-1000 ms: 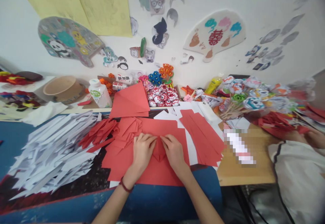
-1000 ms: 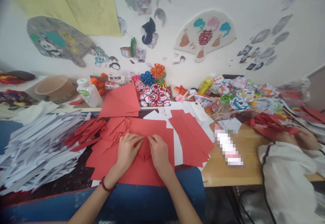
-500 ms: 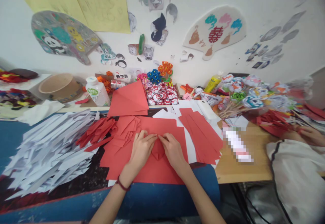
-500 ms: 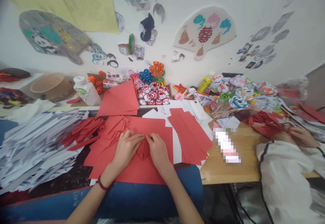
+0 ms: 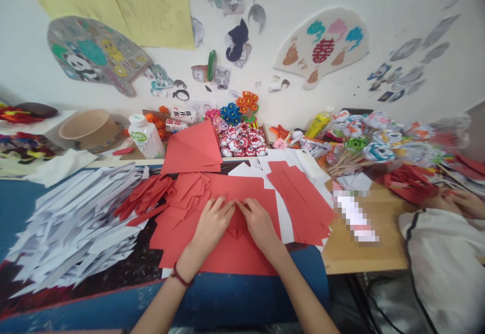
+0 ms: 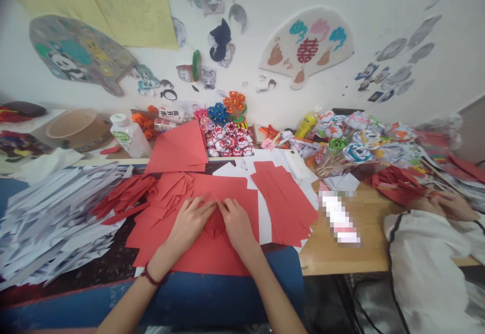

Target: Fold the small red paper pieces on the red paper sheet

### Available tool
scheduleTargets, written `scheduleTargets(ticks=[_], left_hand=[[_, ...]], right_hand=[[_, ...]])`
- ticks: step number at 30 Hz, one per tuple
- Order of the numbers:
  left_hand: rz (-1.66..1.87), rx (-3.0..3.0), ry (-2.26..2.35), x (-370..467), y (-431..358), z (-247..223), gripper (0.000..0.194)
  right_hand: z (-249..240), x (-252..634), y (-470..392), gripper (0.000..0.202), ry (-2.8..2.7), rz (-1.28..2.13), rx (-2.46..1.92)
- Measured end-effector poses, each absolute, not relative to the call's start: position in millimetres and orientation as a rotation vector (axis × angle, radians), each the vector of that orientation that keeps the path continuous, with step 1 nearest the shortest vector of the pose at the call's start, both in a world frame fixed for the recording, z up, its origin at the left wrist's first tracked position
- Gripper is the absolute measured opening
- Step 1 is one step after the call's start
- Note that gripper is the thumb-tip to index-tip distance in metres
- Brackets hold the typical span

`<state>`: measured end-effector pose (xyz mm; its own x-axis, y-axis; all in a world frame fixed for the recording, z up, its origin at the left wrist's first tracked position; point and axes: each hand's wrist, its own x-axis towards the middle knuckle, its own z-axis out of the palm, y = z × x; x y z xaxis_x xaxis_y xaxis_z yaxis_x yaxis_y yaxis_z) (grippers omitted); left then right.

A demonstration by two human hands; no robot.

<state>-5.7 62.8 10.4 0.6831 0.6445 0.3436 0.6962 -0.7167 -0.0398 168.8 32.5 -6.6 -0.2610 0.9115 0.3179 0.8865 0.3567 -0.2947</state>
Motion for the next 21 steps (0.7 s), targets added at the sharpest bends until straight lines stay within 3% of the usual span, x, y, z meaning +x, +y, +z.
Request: scheduleTargets(ticks=[8, 14, 21], left_hand=[[-0.224, -2.73, -1.178, -4, 47, 13, 0.044], [-0.301, -2.79, -1.241, -11, 38, 10, 0.057], [-0.731, -2.694, -1.741, -1, 53, 17, 0.022]], right_hand=[[2, 166, 28, 0.043, -2.321, -0.012, -1.668], [4, 171, 17, 0.052, -2.282, -0.071, -1.725], [11, 173, 15, 0.051, -2.259, 0.022, -1.717]])
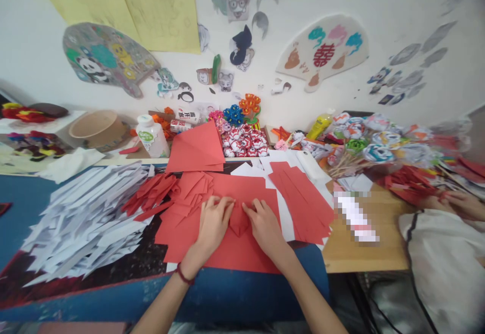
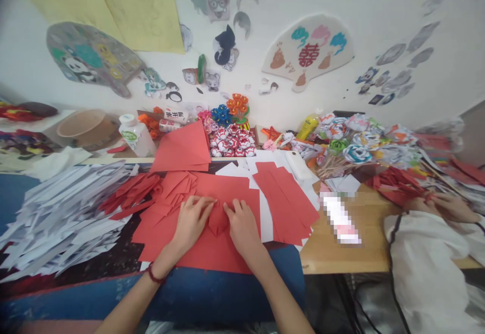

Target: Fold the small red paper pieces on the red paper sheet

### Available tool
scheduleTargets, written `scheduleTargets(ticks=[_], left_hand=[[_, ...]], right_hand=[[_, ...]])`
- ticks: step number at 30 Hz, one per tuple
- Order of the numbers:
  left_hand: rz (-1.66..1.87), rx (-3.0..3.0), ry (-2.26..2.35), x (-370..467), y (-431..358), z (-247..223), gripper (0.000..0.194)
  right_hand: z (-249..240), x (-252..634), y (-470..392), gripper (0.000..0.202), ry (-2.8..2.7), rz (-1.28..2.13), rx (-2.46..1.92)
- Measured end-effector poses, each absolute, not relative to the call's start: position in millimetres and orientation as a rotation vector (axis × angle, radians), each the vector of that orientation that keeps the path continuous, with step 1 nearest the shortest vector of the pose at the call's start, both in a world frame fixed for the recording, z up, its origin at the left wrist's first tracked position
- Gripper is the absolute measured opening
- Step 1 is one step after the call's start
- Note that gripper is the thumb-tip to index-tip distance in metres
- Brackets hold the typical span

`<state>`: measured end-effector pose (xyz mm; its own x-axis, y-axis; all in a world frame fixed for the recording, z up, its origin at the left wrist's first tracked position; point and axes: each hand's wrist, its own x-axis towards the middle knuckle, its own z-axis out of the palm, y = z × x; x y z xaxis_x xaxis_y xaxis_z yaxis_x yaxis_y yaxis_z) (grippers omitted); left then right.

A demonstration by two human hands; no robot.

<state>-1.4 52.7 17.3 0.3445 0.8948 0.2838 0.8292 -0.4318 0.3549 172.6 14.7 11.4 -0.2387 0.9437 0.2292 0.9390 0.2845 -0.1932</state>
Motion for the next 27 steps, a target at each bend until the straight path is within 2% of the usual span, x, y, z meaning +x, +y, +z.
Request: scheduleTargets(ticks=[4, 7, 13, 19, 23, 27], left_hand=[[0.637, 2.39, 1.803, 7, 61, 18, 0.018], [0.544, 2.354, 1.694, 8, 69, 15, 0.014], [0.567, 2.303, 1.389, 5, 83, 24, 0.011], [0.808, 2.206, 1.245, -10, 75, 30, 0.016], [0.646, 2.212, 1.301, -21, 66, 25, 0.021], [0.557, 2.182, 1.349, -22, 70, 22, 0.02]], right_hand=[[12, 174, 17, 0.037, -2.152, 0.142, -1.676], [12, 178, 24, 0.024, -2.011, 0.326, -1.66], [22, 185, 52, 0.01, -1.834, 0.636, -1.443], [22, 193, 56, 0.021, -1.539, 0.755, -1.483], [12, 203, 45, 0.034, -1.289, 1.066, -1.456], [8, 212, 34, 0.037, -1.238, 1.262, -1.404]])
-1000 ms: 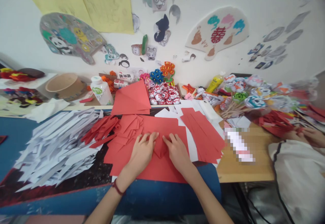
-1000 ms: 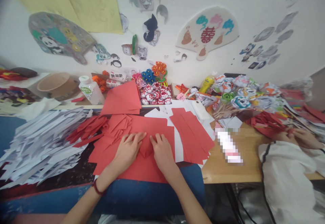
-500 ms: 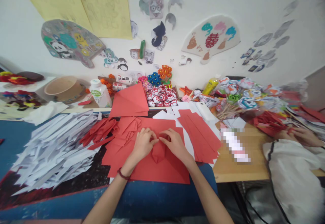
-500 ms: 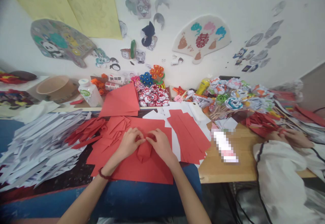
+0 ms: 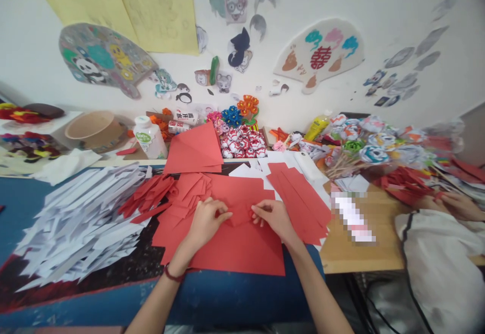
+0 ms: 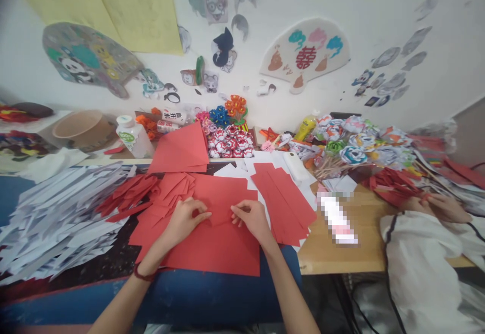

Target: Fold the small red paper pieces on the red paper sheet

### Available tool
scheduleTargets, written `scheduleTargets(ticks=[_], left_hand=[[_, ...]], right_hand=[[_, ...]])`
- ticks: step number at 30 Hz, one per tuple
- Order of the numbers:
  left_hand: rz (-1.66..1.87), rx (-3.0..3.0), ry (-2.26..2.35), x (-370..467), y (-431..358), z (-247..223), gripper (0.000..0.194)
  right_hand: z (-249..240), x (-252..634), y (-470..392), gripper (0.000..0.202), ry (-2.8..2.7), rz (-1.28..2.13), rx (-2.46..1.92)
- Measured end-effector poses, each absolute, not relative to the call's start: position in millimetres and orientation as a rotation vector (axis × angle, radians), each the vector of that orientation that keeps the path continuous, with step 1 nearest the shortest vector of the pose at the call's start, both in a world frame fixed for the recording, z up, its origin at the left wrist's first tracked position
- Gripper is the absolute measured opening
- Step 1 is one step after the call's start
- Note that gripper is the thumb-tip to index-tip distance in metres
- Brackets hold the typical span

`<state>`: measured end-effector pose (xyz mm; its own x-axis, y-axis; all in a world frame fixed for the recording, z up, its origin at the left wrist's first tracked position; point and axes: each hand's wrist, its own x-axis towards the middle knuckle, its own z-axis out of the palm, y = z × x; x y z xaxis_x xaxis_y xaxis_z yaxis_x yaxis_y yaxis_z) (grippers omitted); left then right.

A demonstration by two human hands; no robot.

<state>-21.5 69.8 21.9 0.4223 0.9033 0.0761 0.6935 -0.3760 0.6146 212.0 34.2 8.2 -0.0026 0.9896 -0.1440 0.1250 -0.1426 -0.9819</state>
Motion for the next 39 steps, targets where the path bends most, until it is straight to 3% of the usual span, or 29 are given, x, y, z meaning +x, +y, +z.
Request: scheduleTargets(ticks=[9, 13, 19, 26, 30, 35, 39], left_hand=[[0.534, 2.29, 1.28, -20, 87, 22, 0.019], [0.537, 2.296, 1.252, -22, 89, 26, 0.026], [0.61, 2.178, 1.194, -30, 88, 18, 0.02], [0.581, 2.257, 1.242, -24, 88, 18, 0.008], [0.632, 2.222, 1.266, -19, 87, 14, 0.01], [0.731, 2.114, 1.328, -13, 86, 4, 0.011], [0.779, 2.151, 1.37, -10, 84, 4, 0.007]], right_hand=[[24, 214, 42, 0.025, -1.656, 0.939, -1.514], [21, 211, 49, 0.022, -1.593, 1.056, -1.49], [12, 215, 45, 0.027, -1.379, 1.391, -1.413], [20, 208, 49, 0.008, -1.766, 0.811, -1.501], [10, 203, 55, 0.005, -1.736, 0.742, -1.467], [1, 198, 59, 0.018, -1.673, 0.714, -1.51], [-2, 194, 60, 0.013, -1.628, 0.683, -1.537]])
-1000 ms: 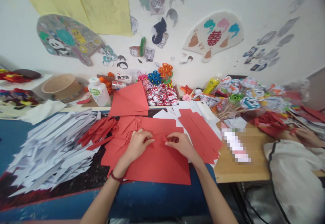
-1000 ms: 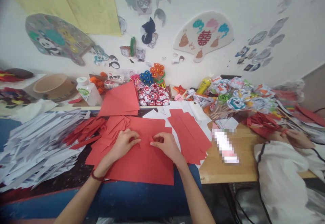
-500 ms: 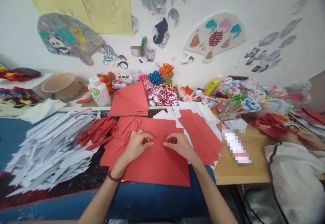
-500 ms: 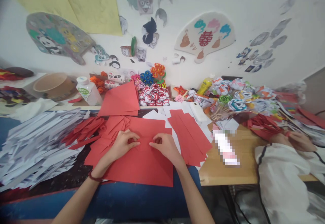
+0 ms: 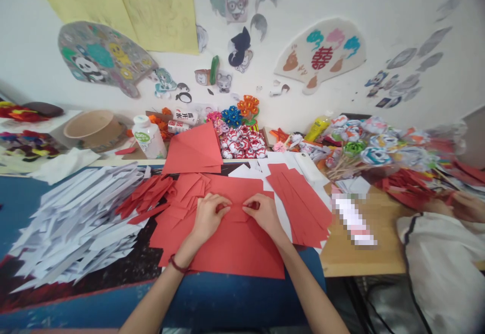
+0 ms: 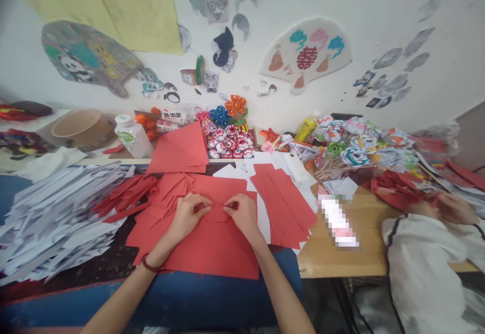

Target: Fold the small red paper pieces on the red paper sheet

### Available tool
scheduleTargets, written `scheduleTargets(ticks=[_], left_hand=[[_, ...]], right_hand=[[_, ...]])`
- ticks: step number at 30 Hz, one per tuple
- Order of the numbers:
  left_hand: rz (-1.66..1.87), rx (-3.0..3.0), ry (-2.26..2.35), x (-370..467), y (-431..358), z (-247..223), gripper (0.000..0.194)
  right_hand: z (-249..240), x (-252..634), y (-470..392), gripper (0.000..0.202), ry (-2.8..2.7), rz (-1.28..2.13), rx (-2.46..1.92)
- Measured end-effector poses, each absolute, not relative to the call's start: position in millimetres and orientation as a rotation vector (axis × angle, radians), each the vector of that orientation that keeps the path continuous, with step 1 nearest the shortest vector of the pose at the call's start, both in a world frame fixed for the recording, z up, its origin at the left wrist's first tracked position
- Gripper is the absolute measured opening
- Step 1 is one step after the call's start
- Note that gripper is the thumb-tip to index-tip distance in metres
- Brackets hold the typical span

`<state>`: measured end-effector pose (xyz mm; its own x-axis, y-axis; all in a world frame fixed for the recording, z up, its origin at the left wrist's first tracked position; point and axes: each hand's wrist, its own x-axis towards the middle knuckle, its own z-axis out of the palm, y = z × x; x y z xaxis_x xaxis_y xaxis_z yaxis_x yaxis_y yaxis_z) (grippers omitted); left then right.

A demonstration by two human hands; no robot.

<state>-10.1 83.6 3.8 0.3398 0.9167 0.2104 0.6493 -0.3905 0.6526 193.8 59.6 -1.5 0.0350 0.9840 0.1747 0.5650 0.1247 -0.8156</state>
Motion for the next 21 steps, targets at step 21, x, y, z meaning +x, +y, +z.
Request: scheduleTargets(ticks=[21], left_hand=[[0.667, 2.79, 1.038, -24, 74, 7, 0.027]], right_hand=[[2, 196, 41, 0.029, -2.321, -0.189, -1.266]])
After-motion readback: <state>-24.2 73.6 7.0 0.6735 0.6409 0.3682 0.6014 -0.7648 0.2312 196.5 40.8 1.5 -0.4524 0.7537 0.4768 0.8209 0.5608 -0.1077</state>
